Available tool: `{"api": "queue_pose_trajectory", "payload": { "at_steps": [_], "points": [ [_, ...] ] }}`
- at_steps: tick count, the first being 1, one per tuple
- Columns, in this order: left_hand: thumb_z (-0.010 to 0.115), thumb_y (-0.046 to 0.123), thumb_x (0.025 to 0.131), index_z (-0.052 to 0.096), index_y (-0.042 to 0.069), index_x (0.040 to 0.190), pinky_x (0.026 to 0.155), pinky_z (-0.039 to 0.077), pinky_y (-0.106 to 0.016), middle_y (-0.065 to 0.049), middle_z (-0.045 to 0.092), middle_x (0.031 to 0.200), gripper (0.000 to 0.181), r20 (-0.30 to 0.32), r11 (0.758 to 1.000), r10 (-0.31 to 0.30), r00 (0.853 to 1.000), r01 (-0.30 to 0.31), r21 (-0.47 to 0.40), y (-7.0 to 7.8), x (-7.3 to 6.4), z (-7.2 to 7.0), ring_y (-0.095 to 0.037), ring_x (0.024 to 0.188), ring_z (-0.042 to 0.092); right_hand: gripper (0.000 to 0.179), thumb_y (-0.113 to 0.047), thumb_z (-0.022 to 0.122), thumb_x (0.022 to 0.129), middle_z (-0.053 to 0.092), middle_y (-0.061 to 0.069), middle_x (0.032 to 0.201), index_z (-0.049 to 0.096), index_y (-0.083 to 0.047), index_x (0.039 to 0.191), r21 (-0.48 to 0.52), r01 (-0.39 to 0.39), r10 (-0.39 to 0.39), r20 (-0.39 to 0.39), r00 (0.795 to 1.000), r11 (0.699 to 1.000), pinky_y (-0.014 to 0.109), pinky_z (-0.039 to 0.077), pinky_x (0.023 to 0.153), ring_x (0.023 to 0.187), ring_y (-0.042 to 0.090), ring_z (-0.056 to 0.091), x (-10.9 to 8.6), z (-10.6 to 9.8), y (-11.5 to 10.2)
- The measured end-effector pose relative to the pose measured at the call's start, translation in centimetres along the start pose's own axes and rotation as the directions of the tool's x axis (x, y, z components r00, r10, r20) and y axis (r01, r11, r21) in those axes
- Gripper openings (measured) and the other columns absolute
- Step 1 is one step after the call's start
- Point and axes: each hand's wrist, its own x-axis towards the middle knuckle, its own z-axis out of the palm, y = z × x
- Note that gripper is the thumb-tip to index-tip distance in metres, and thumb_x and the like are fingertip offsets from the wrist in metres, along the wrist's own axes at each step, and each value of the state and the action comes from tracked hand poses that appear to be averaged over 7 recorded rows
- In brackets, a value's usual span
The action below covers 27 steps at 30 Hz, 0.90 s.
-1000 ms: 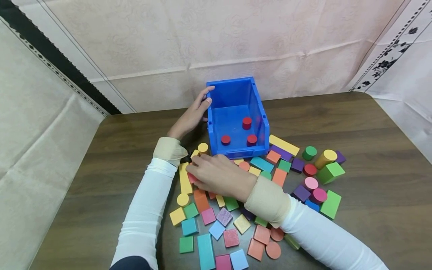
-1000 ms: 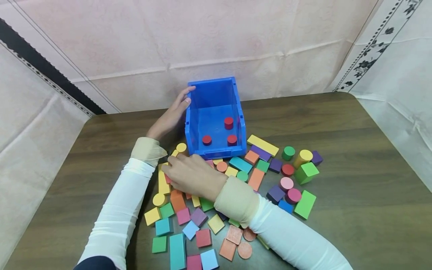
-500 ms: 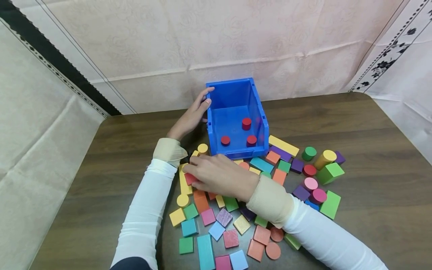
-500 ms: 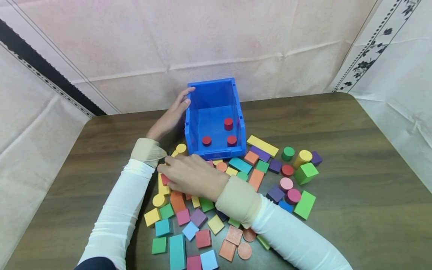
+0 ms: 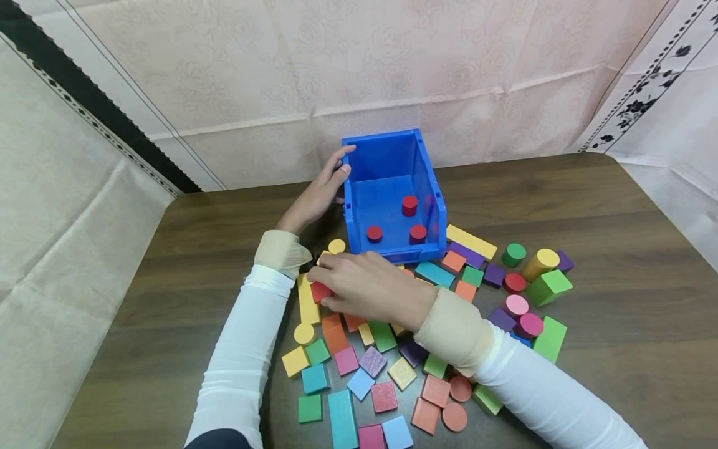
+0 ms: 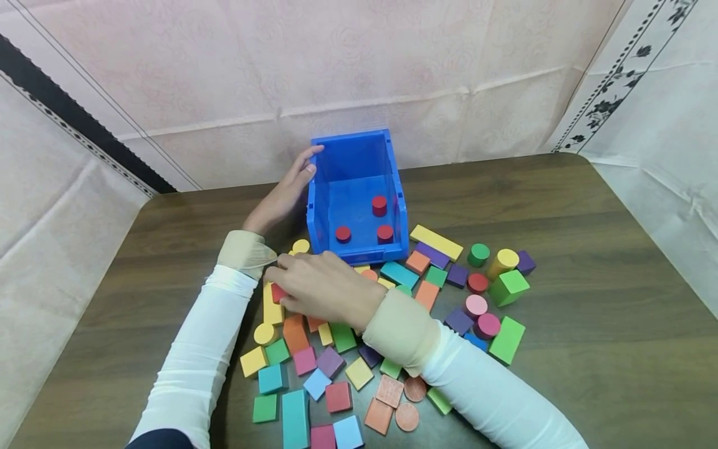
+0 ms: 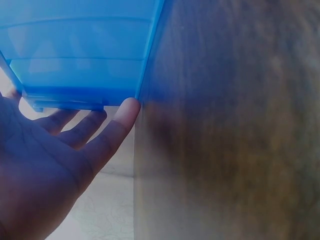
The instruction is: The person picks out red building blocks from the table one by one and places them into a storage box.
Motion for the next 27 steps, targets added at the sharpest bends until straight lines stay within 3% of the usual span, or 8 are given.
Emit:
{"api": "queue_pose_trajectory", "payload": {
  "at_steps": [9, 18, 27],
  "points": [
    [0.035, 0.058, 0.111, 0.023, 0.044, 0.165, 0.103, 0.053, -0.065, -0.009, 0.015, 0.175, 0.057, -0.003, 1.0, 0.007, 1.0, -0.007, 0.005, 0.1, -0.1, 0.1, -0.042, 0.152, 0.034, 0.051, -0.037, 0.076, 0.099, 0.07, 0.006, 0.131, 0.065, -0.015, 0.144, -0.001, -0.022, 0.022, -0.011, 1.0, 1.0, 0.029, 0.062, 0.085, 0.11, 0.019, 0.072, -0.3, -0.3, 0.5],
    [0.036, 0.059, 0.11, 0.021, 0.046, 0.165, 0.104, 0.053, -0.061, -0.004, 0.015, 0.175, 0.059, -0.008, 1.0, -0.001, 1.0, 0.002, 0.017, 0.1, -0.2, 0.2, -0.041, 0.153, 0.034, 0.046, -0.035, 0.075, 0.1, 0.07, 0.005, 0.116, 0.067, -0.019, 0.143, -0.012, -0.017, 0.017, -0.02, 1.0, 1.0, 0.022, 0.057, 0.071, 0.095, 0.014, 0.069, -0.4, -0.5, 1.2],
    [0.036, 0.056, 0.111, 0.02, 0.043, 0.166, 0.104, 0.053, -0.059, -0.002, 0.015, 0.175, 0.059, -0.011, 1.0, -0.006, 1.0, 0.007, 0.013, 0.1, -0.2, 0.2, -0.041, 0.152, 0.035, 0.039, -0.033, 0.072, 0.102, 0.068, 0.005, 0.116, 0.072, -0.022, 0.139, -0.001, -0.025, 0.025, -0.033, 0.999, 1.0, 0.019, 0.055, 0.067, 0.09, 0.012, 0.066, -0.7, -0.6, 1.7]
  ]
}}
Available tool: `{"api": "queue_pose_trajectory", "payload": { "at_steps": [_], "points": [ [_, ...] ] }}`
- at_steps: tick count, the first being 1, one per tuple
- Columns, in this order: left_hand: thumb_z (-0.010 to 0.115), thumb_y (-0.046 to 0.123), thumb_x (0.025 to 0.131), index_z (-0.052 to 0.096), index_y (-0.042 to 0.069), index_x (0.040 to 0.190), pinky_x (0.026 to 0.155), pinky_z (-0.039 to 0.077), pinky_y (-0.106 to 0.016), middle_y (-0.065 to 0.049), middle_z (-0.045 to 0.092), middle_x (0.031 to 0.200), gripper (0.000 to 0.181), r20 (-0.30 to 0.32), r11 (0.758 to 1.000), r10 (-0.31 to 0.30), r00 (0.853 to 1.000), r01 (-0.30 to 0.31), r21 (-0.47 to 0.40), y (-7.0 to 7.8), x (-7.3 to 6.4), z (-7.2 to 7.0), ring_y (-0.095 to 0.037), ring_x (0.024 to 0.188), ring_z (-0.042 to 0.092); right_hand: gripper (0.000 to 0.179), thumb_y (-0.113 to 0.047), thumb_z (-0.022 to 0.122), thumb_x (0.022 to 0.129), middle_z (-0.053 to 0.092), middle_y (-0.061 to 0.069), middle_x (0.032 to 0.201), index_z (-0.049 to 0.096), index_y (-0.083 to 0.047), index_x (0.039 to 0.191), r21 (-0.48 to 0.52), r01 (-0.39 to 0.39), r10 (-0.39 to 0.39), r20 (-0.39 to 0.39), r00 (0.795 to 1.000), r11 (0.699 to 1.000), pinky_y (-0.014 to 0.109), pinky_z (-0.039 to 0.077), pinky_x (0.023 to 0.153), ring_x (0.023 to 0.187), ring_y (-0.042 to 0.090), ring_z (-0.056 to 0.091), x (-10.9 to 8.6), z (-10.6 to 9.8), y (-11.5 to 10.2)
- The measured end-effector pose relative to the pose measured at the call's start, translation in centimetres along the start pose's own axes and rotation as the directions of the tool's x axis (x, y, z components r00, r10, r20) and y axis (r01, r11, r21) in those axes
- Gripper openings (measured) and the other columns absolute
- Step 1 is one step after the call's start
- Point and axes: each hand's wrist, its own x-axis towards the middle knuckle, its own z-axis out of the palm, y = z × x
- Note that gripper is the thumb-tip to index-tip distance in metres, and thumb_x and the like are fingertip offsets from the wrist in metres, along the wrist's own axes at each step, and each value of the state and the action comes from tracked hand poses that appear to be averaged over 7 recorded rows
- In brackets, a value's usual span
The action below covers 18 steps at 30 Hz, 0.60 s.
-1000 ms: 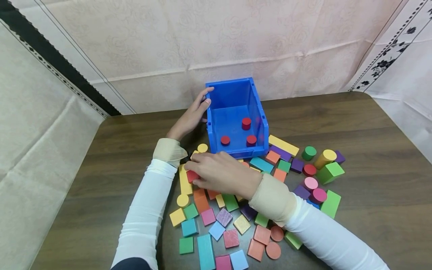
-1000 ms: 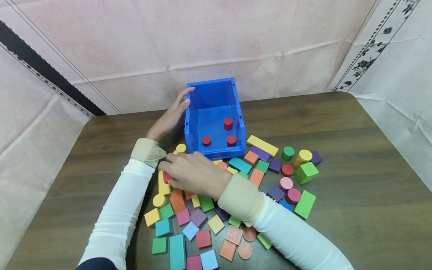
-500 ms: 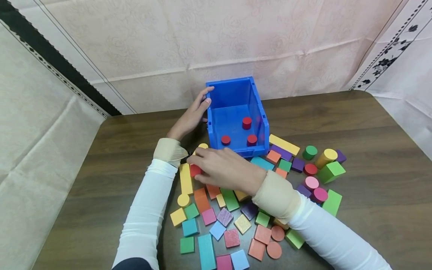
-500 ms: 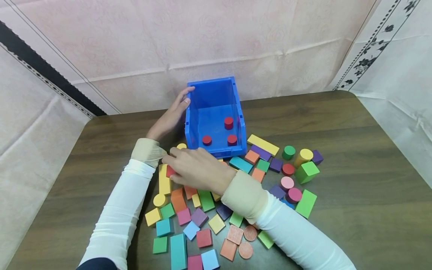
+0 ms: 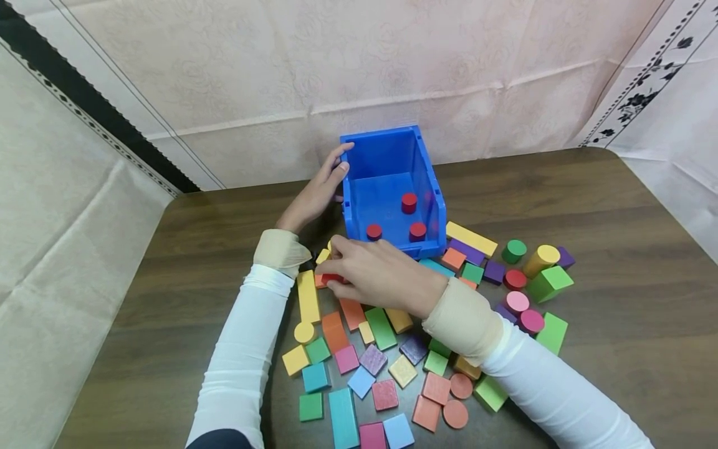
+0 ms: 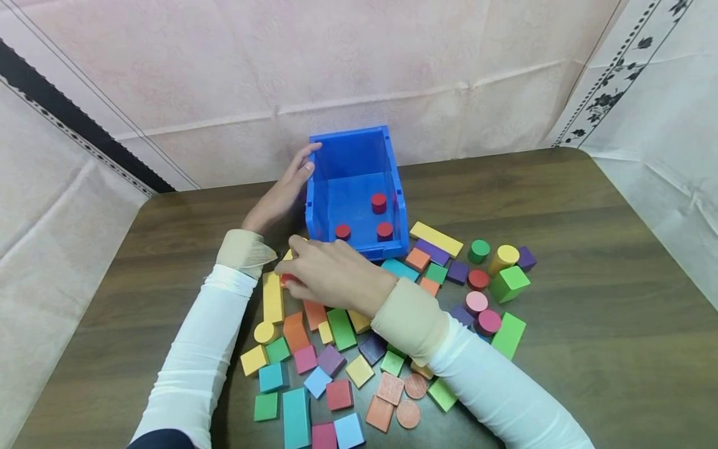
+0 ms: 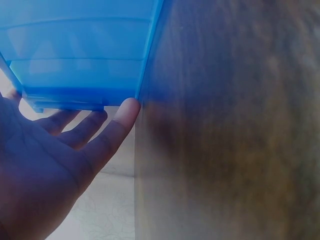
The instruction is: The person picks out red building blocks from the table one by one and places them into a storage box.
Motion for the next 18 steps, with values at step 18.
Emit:
{"api": "queue_pose_trajectory", "payload": {
  "at_steps": [18],
  "points": [
    [0.036, 0.052, 0.113, 0.022, 0.044, 0.165, 0.103, 0.053, -0.064, -0.006, 0.016, 0.175, 0.055, 0.007, 1.0, 0.008, 1.0, -0.008, -0.02, -0.1, 0.3, -0.1, -0.042, 0.152, 0.035, 0.039, -0.037, 0.073, 0.101, 0.066, 0.004, 0.115, 0.071, -0.02, 0.136, 0.016, -0.059, 0.059, -0.022, 0.998, 0.998, 0.021, 0.057, 0.065, 0.086, 0.013, 0.067, -0.8, -1.5, 1.4]
  ]
}}
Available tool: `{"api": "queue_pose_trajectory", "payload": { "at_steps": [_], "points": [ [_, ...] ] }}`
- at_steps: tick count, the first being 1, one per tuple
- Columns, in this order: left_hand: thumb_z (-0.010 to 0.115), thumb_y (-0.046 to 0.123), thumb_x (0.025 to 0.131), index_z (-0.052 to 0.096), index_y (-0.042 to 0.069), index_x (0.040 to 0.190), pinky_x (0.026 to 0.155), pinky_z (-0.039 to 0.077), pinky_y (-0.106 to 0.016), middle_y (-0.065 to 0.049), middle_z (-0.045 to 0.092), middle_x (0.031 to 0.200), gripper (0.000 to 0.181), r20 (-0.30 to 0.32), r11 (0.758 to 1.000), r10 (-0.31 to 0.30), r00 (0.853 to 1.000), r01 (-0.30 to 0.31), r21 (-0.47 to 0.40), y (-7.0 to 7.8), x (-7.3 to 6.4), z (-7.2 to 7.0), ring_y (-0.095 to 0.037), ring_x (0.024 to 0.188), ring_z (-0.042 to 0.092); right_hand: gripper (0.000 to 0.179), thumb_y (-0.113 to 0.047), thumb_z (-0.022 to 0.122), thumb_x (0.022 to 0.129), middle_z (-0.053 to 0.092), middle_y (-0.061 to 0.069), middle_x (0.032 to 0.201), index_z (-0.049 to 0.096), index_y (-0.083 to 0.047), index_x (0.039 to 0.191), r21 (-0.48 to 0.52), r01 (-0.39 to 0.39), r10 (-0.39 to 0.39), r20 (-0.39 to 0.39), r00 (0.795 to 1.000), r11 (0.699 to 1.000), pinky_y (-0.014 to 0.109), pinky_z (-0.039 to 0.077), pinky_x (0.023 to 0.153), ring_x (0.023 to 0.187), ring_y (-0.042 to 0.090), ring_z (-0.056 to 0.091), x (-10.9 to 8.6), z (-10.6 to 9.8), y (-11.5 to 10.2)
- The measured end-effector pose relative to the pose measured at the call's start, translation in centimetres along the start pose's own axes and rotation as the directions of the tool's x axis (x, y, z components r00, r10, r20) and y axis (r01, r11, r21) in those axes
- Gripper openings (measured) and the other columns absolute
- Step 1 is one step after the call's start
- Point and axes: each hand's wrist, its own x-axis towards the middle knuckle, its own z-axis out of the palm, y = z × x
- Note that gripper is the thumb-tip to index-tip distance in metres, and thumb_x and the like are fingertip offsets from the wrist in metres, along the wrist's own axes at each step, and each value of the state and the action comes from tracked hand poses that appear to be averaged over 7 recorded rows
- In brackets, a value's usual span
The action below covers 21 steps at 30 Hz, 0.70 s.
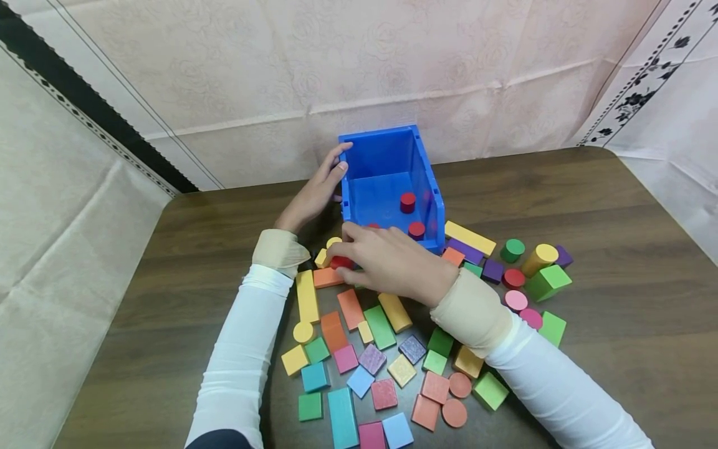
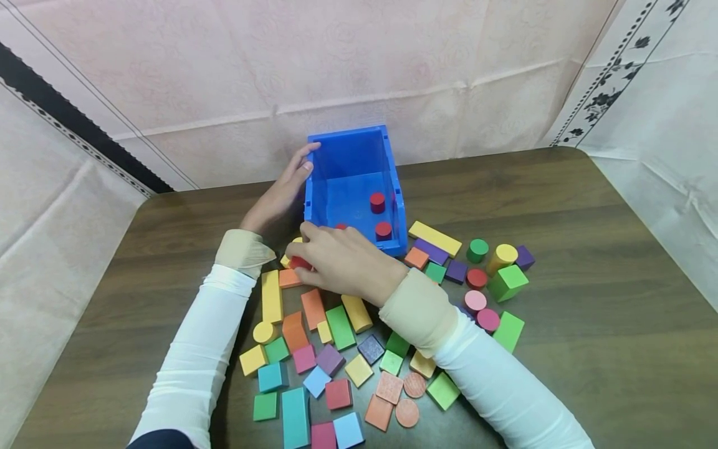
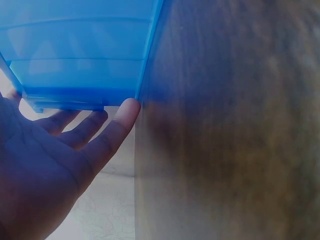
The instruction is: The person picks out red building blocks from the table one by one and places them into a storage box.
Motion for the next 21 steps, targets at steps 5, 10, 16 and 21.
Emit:
{"api": "queue_pose_trajectory", "payload": {
  "at_steps": [5, 10, 16, 21],
  "points": [
    [0.035, 0.05, 0.113, 0.022, 0.043, 0.165, 0.102, 0.053, -0.064, -0.007, 0.016, 0.174, 0.054, 0.002, 1.0, -0.001, 1.0, 0.001, -0.009, 0.16, 0.04, -0.01, -0.043, 0.152, 0.035, 0.042, -0.039, 0.074, 0.1, 0.067, 0.004, 0.115, 0.071, -0.019, 0.137, 0.032, -0.014, 0.014, -0.006, 1.0, 0.999, 0.022, 0.058, 0.069, 0.091, 0.014, 0.067, -0.14, -0.32, 0.35],
    [0.035, 0.051, 0.113, 0.022, 0.042, 0.165, 0.102, 0.053, -0.063, -0.007, 0.017, 0.175, 0.055, 0.0, 1.0, -0.001, 1.0, 0.001, -0.01, 0.17, 0.02, 0.01, -0.043, 0.151, 0.035, 0.043, -0.039, 0.074, 0.1, 0.068, 0.004, 0.118, 0.07, -0.019, 0.138, 0.034, -0.031, 0.031, -0.005, 1.0, 0.999, 0.024, 0.059, 0.072, 0.093, 0.014, 0.068, -0.2, -0.44, 0.59],
    [0.034, 0.043, 0.115, 0.023, 0.04, 0.166, 0.102, 0.052, -0.066, -0.009, 0.016, 0.174, 0.053, 0.003, 1.0, 0.001, 1.0, -0.001, -0.013, 0.16, 0.06, -0.01, -0.044, 0.151, 0.035, 0.042, -0.039, 0.075, 0.099, 0.068, 0.004, 0.12, 0.071, -0.02, 0.136, 0.008, -0.053, 0.053, -0.024, 0.998, 0.999, 0.027, 0.062, 0.076, 0.091, 0.015, 0.07, -0.34, -0.66, 0.89],
    [0.035, 0.046, 0.114, 0.023, 0.042, 0.165, 0.102, 0.053, -0.065, -0.008, 0.017, 0.174, 0.053, -0.002, 1.0, -0.003, 1.0, 0.003, -0.011, 0.19, 0.03, -0.05, -0.044, 0.151, 0.036, 0.041, -0.037, 0.076, 0.099, 0.067, 0.004, 0.119, 0.07, -0.019, 0.135, 0.01, -0.078, 0.078, -0.009, 0.997, 0.997, 0.028, 0.062, 0.076, 0.09, 0.014, 0.068, -0.47, -1.09, 0.95]
  ]
}}
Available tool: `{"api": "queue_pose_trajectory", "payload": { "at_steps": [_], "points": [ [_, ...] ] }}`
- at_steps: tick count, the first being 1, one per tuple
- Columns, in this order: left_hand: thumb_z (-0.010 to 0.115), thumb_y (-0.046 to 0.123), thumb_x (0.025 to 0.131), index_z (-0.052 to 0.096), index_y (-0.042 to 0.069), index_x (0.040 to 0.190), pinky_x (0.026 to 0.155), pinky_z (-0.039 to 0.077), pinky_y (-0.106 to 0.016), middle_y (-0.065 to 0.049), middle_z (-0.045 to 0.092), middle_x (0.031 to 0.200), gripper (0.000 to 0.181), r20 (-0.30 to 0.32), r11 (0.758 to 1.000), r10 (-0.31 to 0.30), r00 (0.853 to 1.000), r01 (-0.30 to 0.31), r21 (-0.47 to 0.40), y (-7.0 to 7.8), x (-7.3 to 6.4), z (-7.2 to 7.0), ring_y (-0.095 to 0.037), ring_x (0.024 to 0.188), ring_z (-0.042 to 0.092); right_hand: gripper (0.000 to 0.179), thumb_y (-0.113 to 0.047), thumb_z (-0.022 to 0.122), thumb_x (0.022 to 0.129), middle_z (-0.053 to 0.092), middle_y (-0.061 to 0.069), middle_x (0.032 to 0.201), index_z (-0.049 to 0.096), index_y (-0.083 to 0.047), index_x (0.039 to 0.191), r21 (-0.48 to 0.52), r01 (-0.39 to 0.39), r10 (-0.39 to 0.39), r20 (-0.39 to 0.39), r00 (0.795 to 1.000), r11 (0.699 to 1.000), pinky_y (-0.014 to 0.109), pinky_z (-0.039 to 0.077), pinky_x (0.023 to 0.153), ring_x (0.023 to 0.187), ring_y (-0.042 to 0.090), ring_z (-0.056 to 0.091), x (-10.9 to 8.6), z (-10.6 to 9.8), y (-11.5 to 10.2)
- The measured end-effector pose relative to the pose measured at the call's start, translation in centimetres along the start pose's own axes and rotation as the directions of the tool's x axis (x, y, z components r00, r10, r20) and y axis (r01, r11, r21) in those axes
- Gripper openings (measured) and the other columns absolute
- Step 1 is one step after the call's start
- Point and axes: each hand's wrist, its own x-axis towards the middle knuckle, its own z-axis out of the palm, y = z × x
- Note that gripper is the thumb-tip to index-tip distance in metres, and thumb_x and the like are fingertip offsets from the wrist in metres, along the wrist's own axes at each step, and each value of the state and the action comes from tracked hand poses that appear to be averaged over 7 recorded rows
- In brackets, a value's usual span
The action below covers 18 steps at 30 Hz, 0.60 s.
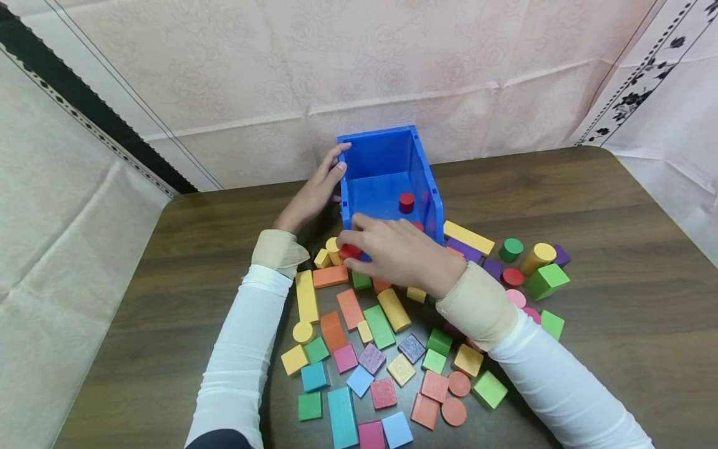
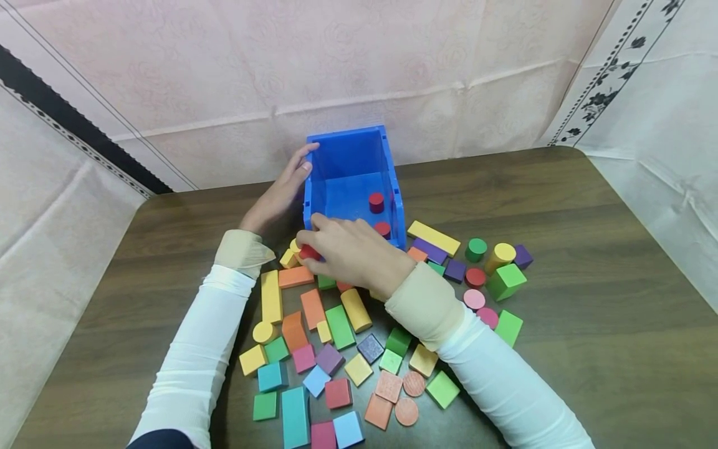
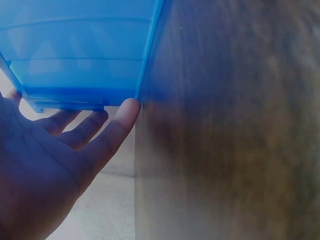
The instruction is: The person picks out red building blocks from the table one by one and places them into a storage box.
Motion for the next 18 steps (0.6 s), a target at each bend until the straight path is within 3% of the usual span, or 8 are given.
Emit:
{"api": "queue_pose_trajectory", "payload": {
  "at_steps": [11, 18],
  "points": [
    [0.035, 0.053, 0.112, 0.022, 0.043, 0.165, 0.101, 0.053, -0.064, -0.009, 0.016, 0.174, 0.056, 0.007, 1.0, 0.004, 1.0, -0.004, -0.003, -0.05, 0.07, -0.03, -0.044, 0.15, 0.036, 0.041, -0.042, 0.072, 0.1, 0.067, 0.003, 0.118, 0.07, -0.02, 0.135, 0.002, -0.027, 0.027, 0.005, 1.0, 1.0, 0.032, 0.064, 0.077, 0.093, 0.016, 0.07, -0.03, -0.39, 0.41],
    [0.036, 0.05, 0.113, 0.024, 0.041, 0.165, 0.103, 0.051, -0.067, -0.015, 0.025, 0.168, 0.054, 0.023, 0.999, -0.001, 1.0, 0.002, -0.048, -0.2, 0.24, -0.05, -0.047, 0.145, 0.041, 0.04, -0.04, 0.072, 0.101, 0.067, 0.005, 0.116, 0.07, -0.02, 0.135, -0.011, -0.045, 0.045, 0.011, 0.999, 0.999, 0.031, 0.063, 0.073, 0.091, 0.017, 0.069, 0.03, -0.32, 0.52]
  ]
}}
